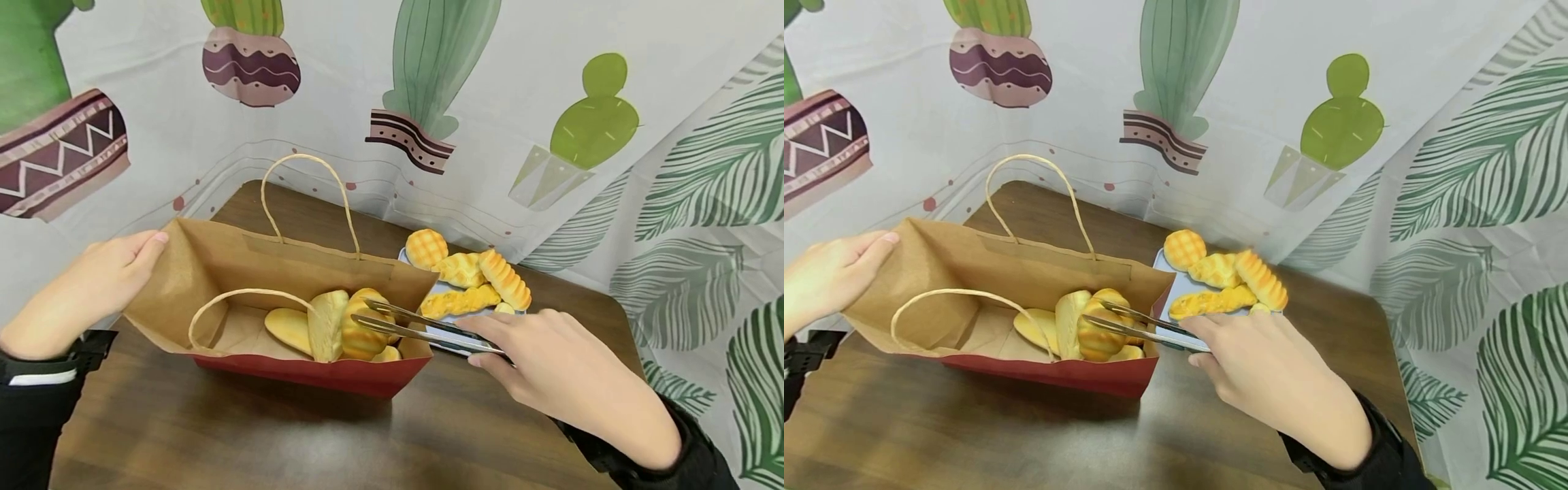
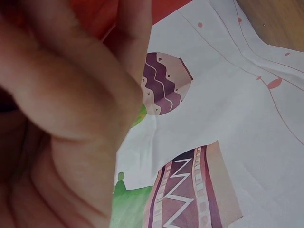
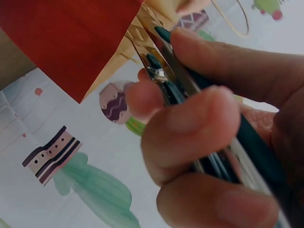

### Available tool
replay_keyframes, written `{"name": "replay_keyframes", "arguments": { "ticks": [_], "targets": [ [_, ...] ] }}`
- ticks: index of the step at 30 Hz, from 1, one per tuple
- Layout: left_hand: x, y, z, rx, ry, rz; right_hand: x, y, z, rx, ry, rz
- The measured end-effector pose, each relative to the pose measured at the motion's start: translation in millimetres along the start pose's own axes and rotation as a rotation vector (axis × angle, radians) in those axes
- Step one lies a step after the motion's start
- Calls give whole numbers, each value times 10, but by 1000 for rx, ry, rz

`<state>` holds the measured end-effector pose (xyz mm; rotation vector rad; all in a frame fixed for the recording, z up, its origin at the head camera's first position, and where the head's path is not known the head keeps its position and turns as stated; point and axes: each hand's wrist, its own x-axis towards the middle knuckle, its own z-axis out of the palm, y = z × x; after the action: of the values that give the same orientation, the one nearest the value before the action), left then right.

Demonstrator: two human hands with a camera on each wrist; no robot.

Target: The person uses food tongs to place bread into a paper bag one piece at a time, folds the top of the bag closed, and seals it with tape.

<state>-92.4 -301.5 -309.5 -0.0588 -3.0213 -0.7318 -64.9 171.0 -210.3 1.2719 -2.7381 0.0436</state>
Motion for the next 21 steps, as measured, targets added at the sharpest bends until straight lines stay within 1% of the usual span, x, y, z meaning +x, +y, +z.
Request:
{"name": "replay_keyframes", "arguments": {
  "ticks": [7, 12, 16, 18, 21],
  "targets": [
    [4, -2, -8, 5, 4, 2, 271, -18, -81, -58, -123, -53],
    [5, 13, -19, 2, -1, 0, 458, -36, -111, -103, -189, -84],
    [0, 29, -23, 9, -6, -2, 577, -70, -122, -125, -263, -62],
    [-4, 35, -23, 8, -13, -6, 618, -87, -127, -117, -302, -37],
    [-6, 37, -19, 4, -21, -10, 647, -103, -130, -116, -321, -19]
  ]
}}
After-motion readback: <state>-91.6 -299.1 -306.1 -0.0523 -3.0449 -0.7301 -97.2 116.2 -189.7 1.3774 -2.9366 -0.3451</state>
